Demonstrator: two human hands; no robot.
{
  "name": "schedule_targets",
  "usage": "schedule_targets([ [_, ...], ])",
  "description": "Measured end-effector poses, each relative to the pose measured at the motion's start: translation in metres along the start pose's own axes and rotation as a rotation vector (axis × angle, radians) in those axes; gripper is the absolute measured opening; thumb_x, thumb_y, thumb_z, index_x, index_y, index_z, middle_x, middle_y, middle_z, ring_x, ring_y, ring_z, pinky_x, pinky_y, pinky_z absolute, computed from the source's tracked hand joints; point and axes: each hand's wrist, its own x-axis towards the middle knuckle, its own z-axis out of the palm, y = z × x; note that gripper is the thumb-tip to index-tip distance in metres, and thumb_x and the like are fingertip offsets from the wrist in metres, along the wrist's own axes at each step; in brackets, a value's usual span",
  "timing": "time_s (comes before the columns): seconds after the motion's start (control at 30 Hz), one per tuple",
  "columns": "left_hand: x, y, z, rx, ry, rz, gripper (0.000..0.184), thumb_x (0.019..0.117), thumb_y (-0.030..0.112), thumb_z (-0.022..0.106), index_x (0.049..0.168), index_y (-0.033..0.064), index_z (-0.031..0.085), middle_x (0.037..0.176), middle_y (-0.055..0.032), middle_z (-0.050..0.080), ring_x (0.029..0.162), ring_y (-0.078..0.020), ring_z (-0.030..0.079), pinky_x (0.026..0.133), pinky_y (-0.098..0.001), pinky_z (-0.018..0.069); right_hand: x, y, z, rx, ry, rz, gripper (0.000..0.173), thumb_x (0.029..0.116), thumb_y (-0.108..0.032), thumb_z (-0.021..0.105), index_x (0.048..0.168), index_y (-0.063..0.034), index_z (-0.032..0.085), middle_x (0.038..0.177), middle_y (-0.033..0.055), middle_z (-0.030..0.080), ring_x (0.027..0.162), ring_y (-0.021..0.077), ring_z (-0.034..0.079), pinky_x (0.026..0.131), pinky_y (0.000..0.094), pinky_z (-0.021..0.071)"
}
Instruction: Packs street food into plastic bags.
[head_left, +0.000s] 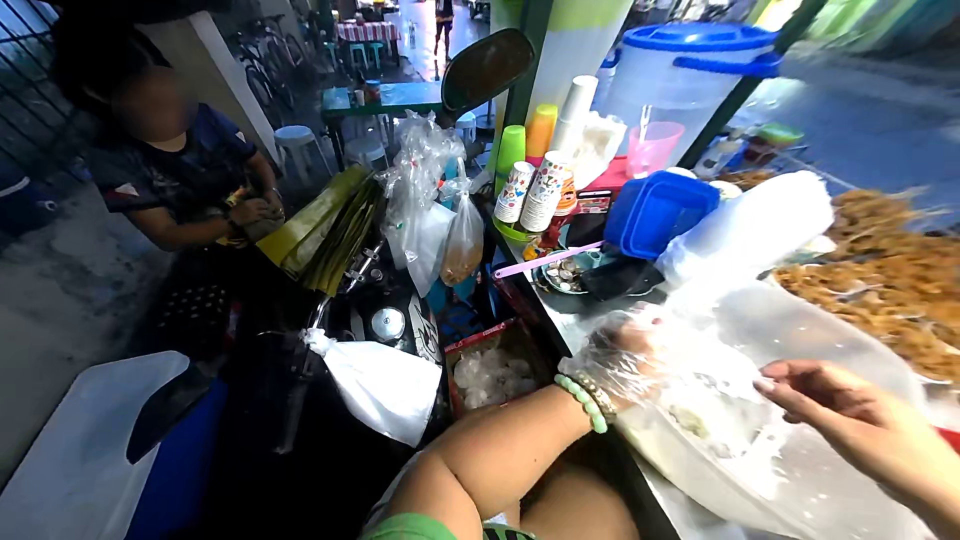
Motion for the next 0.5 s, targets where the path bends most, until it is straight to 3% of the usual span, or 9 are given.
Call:
schedule_targets([
  [0.03, 0.003, -0.002, -0.003, 0.025, -0.071, -0.012, 0.027, 0.0970, 0.006, 0.062, 0.119, -0.0081, 0.070, 0.123, -0.0227, 0.069, 0.118, -0.0295, 0.066, 0.107, -0.0376, 0.0483, 0.006, 0.017, -0.006, -0.171, -0.073, 0.052, 0.025, 0.0959, -0.024, 0.065, 0.106, -0.0022, 0.067, 0.086, 0.0040, 0.067, 0.072, 0.0123, 0.064, 0.068, 0.0345, 0.0554],
  [0.07, 0.005, -0.002, -0.003, 0.065, -0.162, -0.050, 0.032, 0.0989, 0.007, 0.060, 0.127, -0.0054, 0.067, 0.130, -0.0203, 0.067, 0.125, -0.0267, 0.062, 0.111, -0.0362, 0.0444, 0.013, 0.034, -0.011, -0.319, -0.201, 0.121, 0.024, 0.0995, -0.017, 0.066, 0.107, 0.0049, 0.070, 0.094, 0.0216, 0.071, 0.083, 0.0347, 0.069, 0.078, 0.0580, 0.0545],
  [0.1, 0.007, -0.001, 0.001, 0.095, -0.245, -0.094, 0.036, 0.0996, 0.009, 0.060, 0.133, -0.0031, 0.064, 0.133, -0.0178, 0.066, 0.128, -0.0236, 0.060, 0.113, -0.0349, 0.0421, 0.019, 0.056, -0.011, -0.469, -0.361, 0.194, 0.022, 0.0997, -0.013, 0.067, 0.108, 0.0062, 0.073, 0.102, 0.0300, 0.071, 0.095, 0.0482, 0.068, 0.087, 0.0708, 0.0499],
  [0.13, 0.008, 0.000, 0.011, 0.108, -0.299, -0.129, 0.037, 0.1000, 0.010, 0.061, 0.135, -0.0015, 0.063, 0.134, -0.0158, 0.066, 0.128, -0.0205, 0.059, 0.112, -0.0334, 0.0409, 0.024, 0.079, -0.008, -0.609, -0.533, 0.257, 0.021, 0.0977, -0.011, 0.069, 0.112, 0.0046, 0.074, 0.109, 0.0327, 0.070, 0.104, 0.0534, 0.066, 0.093, 0.0744, 0.0466],
  [0.2, 0.005, -0.017, 0.044, 0.129, -0.263, 0.032, 0.033, 0.0965, 0.013, 0.066, 0.125, -0.0031, 0.067, 0.123, -0.0178, 0.069, 0.118, -0.0236, 0.064, 0.106, -0.0348, 0.0467, 0.027, 0.116, 0.004, -0.836, -0.798, 0.352, 0.033, 0.0930, -0.014, 0.075, 0.123, -0.0009, 0.072, 0.123, 0.0324, 0.066, 0.118, 0.0542, 0.060, 0.099, 0.0728, 0.0448],
  [0.27, 0.011, -0.005, 0.046, 0.144, -0.360, 0.139, 0.036, 0.0974, 0.014, 0.066, 0.127, -0.0059, 0.066, 0.129, -0.0223, 0.067, 0.125, -0.0319, 0.061, 0.111, -0.0402, 0.0431, 0.022, 0.132, 0.018, -0.993, -0.918, 0.418, 0.038, 0.0897, -0.016, 0.079, 0.125, -0.0049, 0.072, 0.132, 0.0304, 0.063, 0.127, 0.0536, 0.055, 0.098, 0.0730, 0.0451],
  [0.37, 0.027, -0.009, 0.068, 0.112, -0.493, 0.063, 0.041, 0.1001, 0.017, 0.062, 0.134, -0.0058, 0.062, 0.137, -0.0234, 0.062, 0.134, -0.0335, 0.055, 0.117, -0.0420, 0.0375, 0.016, 0.136, 0.034, -1.126, -1.012, 0.491, 0.030, 0.0892, -0.021, 0.078, 0.114, -0.0040, 0.076, 0.129, 0.0278, 0.065, 0.126, 0.0512, 0.057, 0.095, 0.0724, 0.0470],
  [0.43, 0.024, -0.018, 0.080, 0.126, -0.555, 0.034, 0.040, 0.1028, 0.016, 0.056, 0.136, -0.0062, 0.060, 0.138, -0.0252, 0.061, 0.133, -0.0361, 0.055, 0.115, -0.0456, 0.0391, 0.015, 0.132, 0.034, -1.127, -0.998, 0.498, 0.028, 0.0902, -0.020, 0.077, 0.112, -0.0020, 0.075, 0.126, 0.0278, 0.067, 0.123, 0.0506, 0.059, 0.094, 0.0721, 0.0473],
  [0.5, 0.016, -0.012, 0.075, 0.124, -0.667, -0.045, 0.043, 0.1083, 0.015, 0.046, 0.146, -0.0058, 0.050, 0.150, -0.0257, 0.050, 0.143, -0.0364, 0.045, 0.120, -0.0454, 0.0321, 0.016, 0.127, 0.033, -1.105, -0.946, 0.493, 0.029, 0.0918, -0.018, 0.075, 0.114, 0.0002, 0.074, 0.127, 0.0279, 0.066, 0.122, 0.0510, 0.060, 0.096, 0.0715, 0.0467],
])
